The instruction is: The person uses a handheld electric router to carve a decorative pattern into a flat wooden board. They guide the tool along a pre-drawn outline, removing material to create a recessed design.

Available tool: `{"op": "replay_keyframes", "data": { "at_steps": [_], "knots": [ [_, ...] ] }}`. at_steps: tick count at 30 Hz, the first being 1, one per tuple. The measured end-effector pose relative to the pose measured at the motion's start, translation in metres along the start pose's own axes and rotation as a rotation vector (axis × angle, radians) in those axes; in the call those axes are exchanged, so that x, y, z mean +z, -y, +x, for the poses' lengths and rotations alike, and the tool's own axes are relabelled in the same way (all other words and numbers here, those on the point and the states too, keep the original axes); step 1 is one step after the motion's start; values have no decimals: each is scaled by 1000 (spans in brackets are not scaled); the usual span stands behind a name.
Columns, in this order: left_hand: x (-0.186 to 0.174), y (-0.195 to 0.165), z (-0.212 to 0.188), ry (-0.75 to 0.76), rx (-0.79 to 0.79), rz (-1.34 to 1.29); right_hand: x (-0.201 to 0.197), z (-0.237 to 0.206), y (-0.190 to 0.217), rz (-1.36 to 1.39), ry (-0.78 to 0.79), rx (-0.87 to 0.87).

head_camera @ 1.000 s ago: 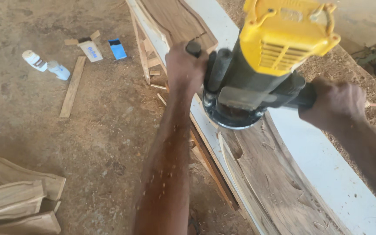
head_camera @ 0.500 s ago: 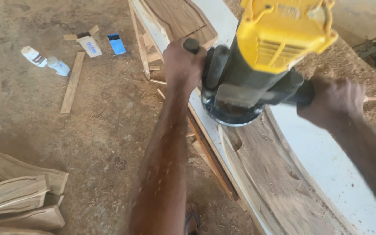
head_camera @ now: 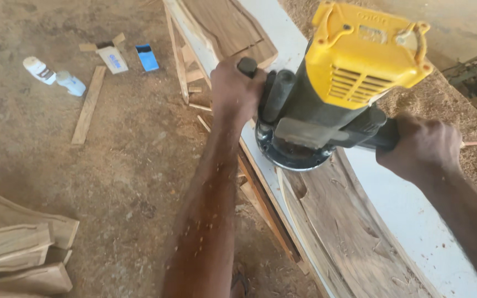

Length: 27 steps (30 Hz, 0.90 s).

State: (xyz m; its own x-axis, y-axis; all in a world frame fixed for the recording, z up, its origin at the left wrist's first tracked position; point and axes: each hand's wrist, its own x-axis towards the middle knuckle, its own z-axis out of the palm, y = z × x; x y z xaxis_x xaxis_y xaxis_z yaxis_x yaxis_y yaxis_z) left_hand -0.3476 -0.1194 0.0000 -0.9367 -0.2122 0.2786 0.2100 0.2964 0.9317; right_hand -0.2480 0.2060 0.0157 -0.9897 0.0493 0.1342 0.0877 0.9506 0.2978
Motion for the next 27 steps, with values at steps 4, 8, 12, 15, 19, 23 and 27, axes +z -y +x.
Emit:
{"op": "replay_keyframes", "data": {
  "at_steps": [4,8,12,15,19,23,27],
  "knots": [
    [3,4,7,-15,3,10,0,6,3,10,1,5],
    [3,11,9,49,-56,-17,1,2,2,-16,63,39],
    [-1,14,10,43,-29,46,1,3,8,5,37,8],
    [-4,12,7,6,63,-7,-3,4,11,12,1,7],
    [-7,10,5,35,83,8,-5,0,11,14,50,24],
    [-2,12,11,-30,45,-4,-3,7,8,-12,26,13],
    [4,19,14,7,-20,-9,-2,10,7,-21,84,47]
  ]
}}
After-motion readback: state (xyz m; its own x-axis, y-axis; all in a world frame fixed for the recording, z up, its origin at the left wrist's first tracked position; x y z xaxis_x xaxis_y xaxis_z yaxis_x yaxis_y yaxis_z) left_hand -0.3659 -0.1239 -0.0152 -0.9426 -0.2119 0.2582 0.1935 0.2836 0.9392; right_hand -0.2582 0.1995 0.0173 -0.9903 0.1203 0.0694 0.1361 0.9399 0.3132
